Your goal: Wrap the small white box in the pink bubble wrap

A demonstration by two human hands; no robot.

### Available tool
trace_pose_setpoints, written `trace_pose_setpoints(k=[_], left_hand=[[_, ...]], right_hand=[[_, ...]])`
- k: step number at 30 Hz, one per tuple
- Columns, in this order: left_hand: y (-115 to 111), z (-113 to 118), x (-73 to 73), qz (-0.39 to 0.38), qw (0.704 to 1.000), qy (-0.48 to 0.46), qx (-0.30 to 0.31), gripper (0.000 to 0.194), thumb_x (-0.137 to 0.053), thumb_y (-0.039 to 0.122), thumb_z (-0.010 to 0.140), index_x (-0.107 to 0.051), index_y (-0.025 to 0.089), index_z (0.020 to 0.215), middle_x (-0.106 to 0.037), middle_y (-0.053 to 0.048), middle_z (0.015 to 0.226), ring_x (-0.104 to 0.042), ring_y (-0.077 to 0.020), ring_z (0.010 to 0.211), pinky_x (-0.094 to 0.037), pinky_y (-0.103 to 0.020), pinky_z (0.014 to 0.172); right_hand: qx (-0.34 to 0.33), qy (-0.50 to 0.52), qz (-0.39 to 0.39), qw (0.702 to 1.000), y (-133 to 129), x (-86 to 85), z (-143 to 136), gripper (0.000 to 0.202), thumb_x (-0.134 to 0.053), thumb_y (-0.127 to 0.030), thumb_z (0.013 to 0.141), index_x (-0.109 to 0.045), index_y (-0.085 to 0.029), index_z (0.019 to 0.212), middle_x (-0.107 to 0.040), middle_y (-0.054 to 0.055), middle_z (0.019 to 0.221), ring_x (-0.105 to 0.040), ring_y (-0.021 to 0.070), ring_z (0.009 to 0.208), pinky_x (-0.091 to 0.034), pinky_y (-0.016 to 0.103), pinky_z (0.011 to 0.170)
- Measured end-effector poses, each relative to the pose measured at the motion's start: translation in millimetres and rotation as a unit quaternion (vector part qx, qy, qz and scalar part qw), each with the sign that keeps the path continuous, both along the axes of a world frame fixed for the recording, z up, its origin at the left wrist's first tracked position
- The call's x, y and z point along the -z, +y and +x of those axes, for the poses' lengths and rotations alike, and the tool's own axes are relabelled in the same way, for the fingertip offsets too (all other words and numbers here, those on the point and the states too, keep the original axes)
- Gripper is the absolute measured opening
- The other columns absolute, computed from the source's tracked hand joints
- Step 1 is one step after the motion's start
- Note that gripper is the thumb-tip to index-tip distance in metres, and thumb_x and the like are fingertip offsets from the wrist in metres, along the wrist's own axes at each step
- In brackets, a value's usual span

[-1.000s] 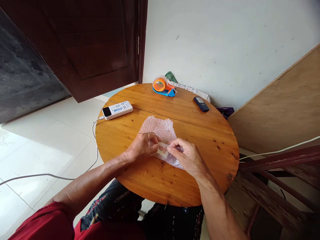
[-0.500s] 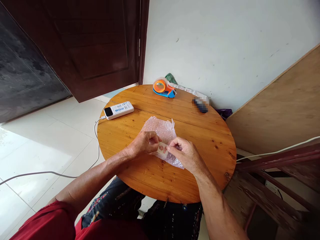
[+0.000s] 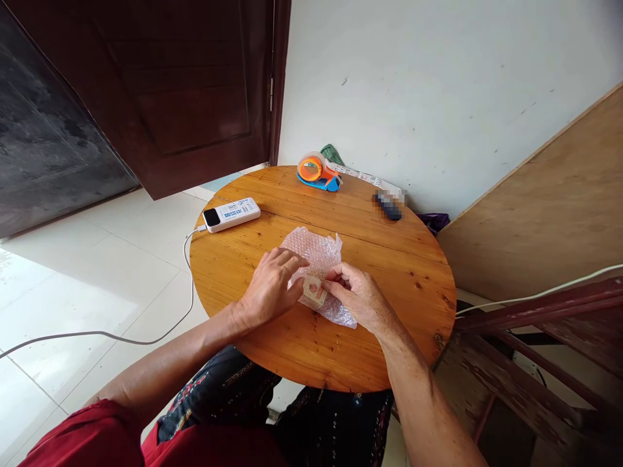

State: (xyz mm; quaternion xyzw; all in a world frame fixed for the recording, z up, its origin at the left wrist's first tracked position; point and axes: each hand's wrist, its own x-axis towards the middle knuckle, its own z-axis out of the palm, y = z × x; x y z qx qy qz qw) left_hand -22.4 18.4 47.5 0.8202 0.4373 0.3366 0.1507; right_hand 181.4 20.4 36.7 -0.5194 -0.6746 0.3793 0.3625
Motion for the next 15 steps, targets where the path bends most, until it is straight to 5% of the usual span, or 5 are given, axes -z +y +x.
trace_pose_setpoints(k=[4,10,15], left_hand=[[-26.2,2.0,1.5,0.125,0.986,0.066,0.090,0.023,-0.048,0.012,0.092,-0.065,0.019,0.107,-0.069,-0.008,0.115,-0.056,-0.0239,0.111,-0.044,-0.041,0.095],[-27.4,12.9,15.5,0.093,0.983,0.128,0.092,0.024,-0.048,0.013,0.093,-0.062,0.017,0.113,-0.067,-0.009,0.118,-0.055,-0.0248,0.104,-0.046,-0.041,0.090],[-24.0,12.8,17.4,0.081,0.985,0.129,0.085,0.022,-0.051,0.016,0.092,-0.064,0.019,0.110,-0.066,-0.008,0.119,-0.054,-0.0247,0.103,-0.044,-0.041,0.088]], right_hand=[[-0.020,0.000,0.009,1.000,1.5,0.7,0.1,0.018,-0.062,-0.037,0.084,-0.062,-0.020,0.080,-0.065,0.000,0.072,-0.058,0.0141,0.064,-0.045,0.026,0.061],[-0.029,-0.077,0.038,0.996,4.4,-0.2,8.5,0.019,-0.053,-0.031,0.091,-0.063,-0.020,0.079,-0.064,0.000,0.073,-0.058,0.0149,0.068,-0.044,0.027,0.064],[0.034,-0.111,0.097,0.989,-15.7,-10.8,21.5,0.019,-0.050,-0.032,0.094,-0.066,-0.022,0.093,-0.070,0.004,0.091,-0.065,0.0194,0.082,-0.048,0.030,0.070]])
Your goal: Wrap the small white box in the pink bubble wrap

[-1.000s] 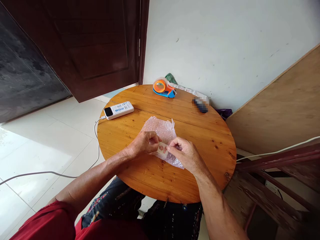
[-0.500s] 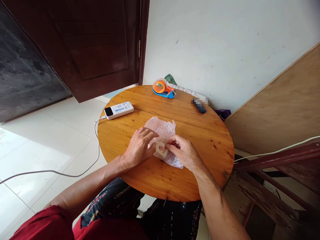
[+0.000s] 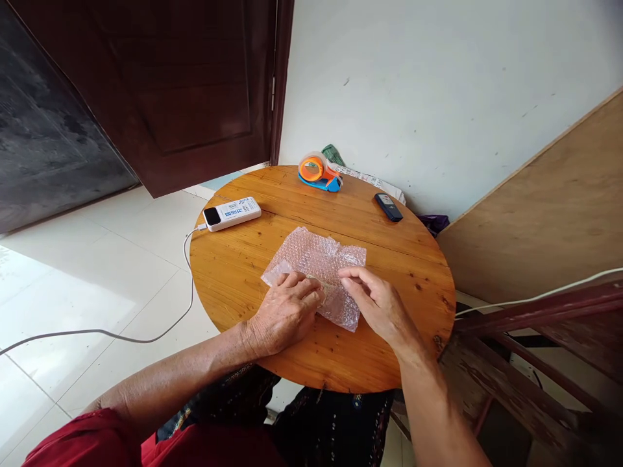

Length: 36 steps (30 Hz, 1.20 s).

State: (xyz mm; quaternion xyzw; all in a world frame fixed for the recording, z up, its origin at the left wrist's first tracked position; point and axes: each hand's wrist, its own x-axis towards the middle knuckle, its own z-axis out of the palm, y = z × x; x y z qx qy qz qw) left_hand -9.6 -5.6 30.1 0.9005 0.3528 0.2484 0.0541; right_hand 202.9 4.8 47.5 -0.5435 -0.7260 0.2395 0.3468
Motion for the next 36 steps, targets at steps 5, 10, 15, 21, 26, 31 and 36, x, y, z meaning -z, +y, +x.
trace_pose_setpoints(k=[5,10,15,21,26,31,36], left_hand=[[1.1,3.3,-7.2,-0.010,1.000,-0.011,-0.008,0.019,-0.054,0.019,0.090,-0.066,0.019,0.104,-0.069,-0.008,0.111,-0.056,-0.0252,0.099,-0.042,-0.042,0.088],[3.4,-6.6,-3.2,-0.031,0.995,-0.099,0.002,0.022,-0.058,0.018,0.086,-0.067,0.021,0.105,-0.069,-0.005,0.111,-0.058,-0.0224,0.100,-0.044,-0.040,0.091],[8.4,-43.0,7.0,-0.061,0.971,-0.142,-0.184,0.033,-0.060,0.032,0.086,-0.063,0.019,0.116,-0.064,-0.011,0.118,-0.061,-0.0254,0.106,-0.049,-0.039,0.089],[29.9,-54.7,-0.7,-0.191,0.941,-0.035,-0.276,0.046,-0.062,0.043,0.083,-0.059,0.016,0.120,-0.072,-0.010,0.098,-0.069,-0.0229,0.080,-0.049,-0.030,0.068],[47.5,-41.9,-15.7,-0.284,0.908,0.010,-0.309,0.041,-0.061,0.043,0.081,-0.063,0.015,0.111,-0.074,-0.009,0.086,-0.070,-0.0247,0.080,-0.045,-0.028,0.063],[57.6,-40.8,-20.1,-0.293,0.907,0.061,-0.295,0.033,-0.057,0.048,0.081,-0.068,0.018,0.082,-0.073,-0.010,0.084,-0.068,-0.0264,0.082,-0.044,-0.030,0.065],[62.7,-41.9,-21.6,-0.269,0.921,0.064,-0.273,0.027,-0.059,0.043,0.079,-0.067,0.018,0.084,-0.072,-0.009,0.091,-0.067,-0.0246,0.084,-0.046,-0.030,0.069]], right_hand=[[-0.042,-0.111,0.146,0.982,-25.3,-15.4,-13.7,0.015,-0.051,-0.022,0.095,-0.065,-0.024,0.096,-0.070,0.007,0.102,-0.063,0.0237,0.098,-0.047,0.039,0.088],[-0.071,-0.259,0.148,0.952,-31.0,-17.0,-29.0,0.014,-0.053,-0.018,0.093,-0.064,-0.020,0.102,-0.072,0.008,0.102,-0.063,0.0266,0.094,-0.043,0.044,0.084],[-0.080,-0.351,0.146,0.922,-32.8,-21.6,-37.8,0.027,-0.059,-0.024,0.093,-0.059,-0.021,0.120,-0.071,0.008,0.106,-0.062,0.0265,0.092,-0.040,0.044,0.086],[-0.084,-0.471,0.134,0.868,-27.5,-30.1,-54.9,0.034,-0.068,-0.027,0.088,-0.060,-0.023,0.120,-0.067,0.009,0.097,-0.061,0.0260,0.083,-0.036,0.042,0.080],[-0.102,-0.503,0.108,0.852,-20.9,-37.7,-59.3,0.030,-0.072,-0.029,0.086,-0.062,-0.025,0.114,-0.065,0.006,0.093,-0.061,0.0247,0.084,-0.034,0.039,0.078],[-0.134,-0.507,0.081,0.848,-10.4,-44.6,-62.0,0.026,-0.074,-0.029,0.083,-0.064,-0.023,0.106,-0.066,0.006,0.093,-0.060,0.0250,0.089,-0.035,0.038,0.084],[-0.150,-0.506,0.060,0.848,-0.6,-45.6,-63.4,0.023,-0.072,-0.028,0.083,-0.066,-0.022,0.105,-0.067,0.007,0.088,-0.062,0.0257,0.088,-0.036,0.040,0.085]])
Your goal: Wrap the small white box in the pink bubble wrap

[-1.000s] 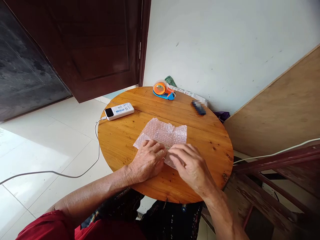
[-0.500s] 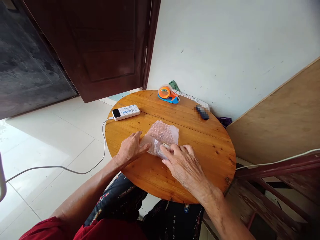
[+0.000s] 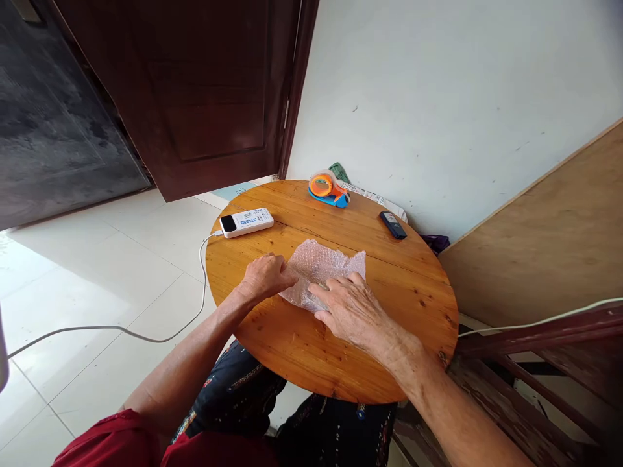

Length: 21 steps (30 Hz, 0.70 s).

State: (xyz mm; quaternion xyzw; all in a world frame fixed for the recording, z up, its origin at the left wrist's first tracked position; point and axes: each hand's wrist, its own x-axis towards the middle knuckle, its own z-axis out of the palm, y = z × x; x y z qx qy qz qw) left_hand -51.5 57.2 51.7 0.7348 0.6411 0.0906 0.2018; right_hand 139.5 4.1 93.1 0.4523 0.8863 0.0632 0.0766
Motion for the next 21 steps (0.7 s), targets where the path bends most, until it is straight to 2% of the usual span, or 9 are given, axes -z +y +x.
trace_pose_setpoints(k=[2,5,8,10,12,16,21], left_hand=[[-0.4,-1.9,0.0,0.012,1.000,0.010,-0.016,0.034,-0.061,0.045,0.079,-0.067,0.016,0.096,-0.072,-0.010,0.098,-0.068,-0.0269,0.090,-0.047,-0.032,0.073],[-2.4,-7.1,-0.4,-0.001,0.999,0.023,-0.036,0.049,-0.060,0.050,0.080,-0.064,0.014,0.112,-0.073,-0.013,0.099,-0.068,-0.0311,0.095,-0.048,-0.035,0.076],[-3.3,-11.2,-0.8,-0.024,0.999,0.020,-0.037,0.050,-0.059,0.050,0.080,-0.065,0.012,0.113,-0.073,-0.015,0.099,-0.068,-0.0317,0.096,-0.048,-0.034,0.076],[-2.0,-11.4,0.3,-0.034,0.999,0.003,-0.038,0.048,-0.061,0.049,0.079,-0.067,0.012,0.108,-0.073,-0.014,0.098,-0.067,-0.0298,0.094,-0.046,-0.032,0.072],[0.4,-9.9,3.0,-0.046,0.998,-0.028,-0.027,0.040,-0.062,0.048,0.077,-0.069,0.014,0.097,-0.072,-0.009,0.087,-0.066,-0.0249,0.083,-0.041,-0.028,0.064],[3.9,-5.6,10.2,-0.065,0.993,-0.098,0.004,0.024,-0.064,0.039,0.074,-0.058,0.017,0.065,-0.054,0.003,0.058,-0.049,-0.0130,0.057,-0.027,-0.026,0.052],[0.7,0.2,10.2,-0.020,0.986,-0.160,-0.029,0.017,-0.060,0.018,0.069,-0.046,0.018,0.058,-0.040,0.007,0.054,-0.036,-0.0090,0.053,-0.022,-0.024,0.050]], right_hand=[[-0.002,0.004,0.000,1.000,0.7,1.3,0.9,0.025,-0.071,-0.028,0.084,-0.066,-0.021,0.107,-0.068,0.008,0.089,-0.062,0.0260,0.089,-0.036,0.040,0.085],[-0.008,0.007,0.006,1.000,0.5,4.4,2.9,0.027,-0.071,-0.028,0.084,-0.066,-0.021,0.110,-0.067,0.008,0.092,-0.062,0.0262,0.092,-0.036,0.041,0.088],[-0.015,0.012,0.014,1.000,0.8,7.2,4.7,0.027,-0.072,-0.028,0.084,-0.066,-0.021,0.109,-0.067,0.008,0.091,-0.062,0.0258,0.091,-0.036,0.041,0.088],[-0.016,0.020,0.020,0.999,1.2,8.0,5.6,0.026,-0.072,-0.028,0.083,-0.066,-0.022,0.108,-0.067,0.007,0.089,-0.062,0.0254,0.090,-0.036,0.040,0.087],[-0.013,0.023,0.023,0.999,1.5,7.8,5.9,0.026,-0.073,-0.027,0.083,-0.067,-0.022,0.107,-0.067,0.007,0.089,-0.061,0.0254,0.089,-0.036,0.039,0.086],[-0.010,0.015,0.018,1.000,1.7,6.6,5.2,0.023,-0.072,-0.028,0.083,-0.067,-0.022,0.105,-0.068,0.007,0.090,-0.061,0.0260,0.089,-0.035,0.039,0.085],[-0.014,0.021,0.016,1.000,2.5,6.2,2.9,0.022,-0.068,-0.024,0.085,-0.067,-0.022,0.106,-0.068,0.007,0.090,-0.062,0.0254,0.089,-0.033,0.039,0.085]])
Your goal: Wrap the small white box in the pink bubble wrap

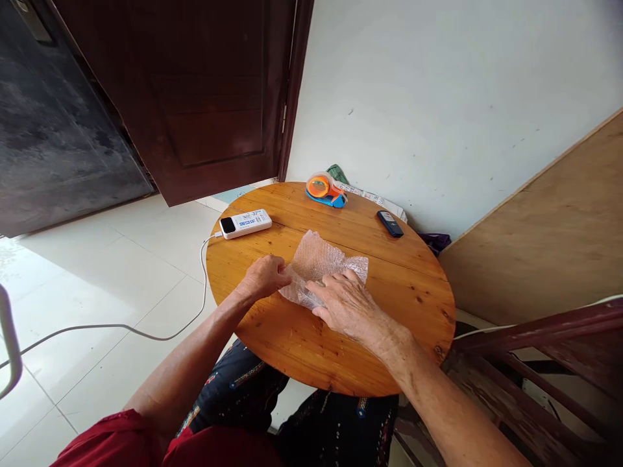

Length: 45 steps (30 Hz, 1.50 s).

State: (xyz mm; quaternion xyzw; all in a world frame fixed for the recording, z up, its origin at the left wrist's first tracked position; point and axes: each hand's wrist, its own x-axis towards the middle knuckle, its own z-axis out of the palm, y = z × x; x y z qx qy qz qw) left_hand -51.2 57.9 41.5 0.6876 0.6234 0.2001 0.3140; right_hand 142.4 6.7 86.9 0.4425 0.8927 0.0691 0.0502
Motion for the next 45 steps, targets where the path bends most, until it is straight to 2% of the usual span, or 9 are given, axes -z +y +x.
trace_pose_setpoints(k=[4,12,15,18,21,25,32,38,45], left_hand=[[-3.4,13.0,-5.8,-0.034,0.982,-0.180,-0.041,0.014,-0.058,0.009,0.066,-0.048,0.018,0.064,-0.043,0.008,0.055,-0.038,-0.0070,0.051,-0.026,-0.020,0.050],[-12.3,40.4,-14.0,-0.158,0.870,-0.464,-0.063,0.015,-0.064,0.009,0.064,-0.053,0.014,0.073,-0.057,0.005,0.060,-0.051,-0.0061,0.049,-0.038,-0.017,0.049],[-11.7,41.0,-11.3,-0.161,0.871,-0.460,-0.053,0.020,-0.066,0.010,0.064,-0.056,0.014,0.082,-0.059,0.004,0.064,-0.054,-0.0075,0.051,-0.041,-0.018,0.051],[-6.5,34.4,-6.7,-0.152,0.924,-0.349,-0.025,0.020,-0.060,0.012,0.069,-0.057,0.014,0.088,-0.059,0.004,0.067,-0.054,-0.0083,0.053,-0.040,-0.019,0.052],[3.2,22.7,-3.0,-0.116,0.973,-0.195,0.030,0.002,-0.056,0.017,0.072,-0.055,0.015,0.071,-0.049,0.006,0.058,-0.043,-0.0072,0.050,-0.029,-0.020,0.048],[15.8,11.2,-1.2,-0.073,0.990,-0.112,0.050,0.018,-0.061,0.018,0.065,-0.046,0.017,0.056,-0.037,0.007,0.052,-0.033,-0.0077,0.052,-0.020,-0.024,0.049],[18.3,18.0,-1.2,-0.072,0.993,-0.082,0.037,0.019,-0.062,0.013,0.061,-0.045,0.018,0.055,-0.037,0.007,0.052,-0.036,-0.0087,0.053,-0.021,-0.023,0.049],[16.8,31.9,-10.2,-0.169,0.969,-0.175,0.039,0.006,-0.055,0.015,0.073,-0.049,0.018,0.072,-0.051,0.006,0.055,-0.053,-0.0106,0.048,-0.039,-0.020,0.046],[15.1,42.3,-17.4,-0.215,0.941,-0.257,0.041,0.009,-0.054,0.012,0.075,-0.047,0.017,0.074,-0.054,0.006,0.052,-0.054,-0.0098,0.044,-0.049,-0.022,0.048]], right_hand=[[0.007,-0.011,-0.015,1.000,1.7,-1.3,-3.3,0.020,-0.066,-0.022,0.085,-0.068,-0.020,0.105,-0.069,0.009,0.091,-0.063,0.0258,0.089,-0.032,0.040,0.084],[0.019,0.026,-0.012,0.999,0.5,4.0,1.3,0.023,-0.071,-0.023,0.082,-0.067,-0.018,0.104,-0.071,0.009,0.093,-0.063,0.0271,0.095,-0.031,0.040,0.089],[0.026,0.043,-0.008,0.999,-1.0,5.6,3.4,0.027,-0.073,-0.025,0.081,-0.065,-0.016,0.106,-0.072,0.009,0.095,-0.064,0.0264,0.094,-0.032,0.040,0.090],[0.025,0.047,-0.012,0.999,-1.5,5.7,4.2,0.025,-0.072,-0.026,0.082,-0.065,-0.017,0.104,-0.071,0.008,0.095,-0.063,0.0264,0.094,-0.032,0.040,0.089],[0.019,0.048,-0.005,0.999,-1.2,5.3,4.4,0.025,-0.070,-0.025,0.082,-0.065,-0.017,0.105,-0.070,0.007,0.093,-0.063,0.0264,0.093,-0.033,0.040,0.088],[0.018,0.041,-0.008,0.999,-1.0,5.4,4.6,0.025,-0.070,-0.024,0.083,-0.064,-0.018,0.106,-0.069,0.007,0.090,-0.063,0.0262,0.090,-0.034,0.040,0.086],[0.016,0.004,-0.012,1.000,-5.0,0.8,-0.8,0.025,-0.065,-0.022,0.087,-0.064,-0.022,0.113,-0.067,0.008,0.095,-0.062,0.0262,0.093,-0.034,0.040,0.088],[0.016,-0.025,-0.008,1.000,-4.6,-7.0,-12.8,0.012,-0.061,-0.017,0.086,-0.070,-0.022,0.091,-0.069,0.010,0.088,-0.062,0.0265,0.087,-0.033,0.041,0.083],[0.025,0.008,0.000,1.000,-13.5,-1.3,-2.9,0.022,-0.064,-0.024,0.084,-0.066,-0.019,0.105,-0.068,0.011,0.098,-0.060,0.0288,0.095,-0.034,0.044,0.089]])
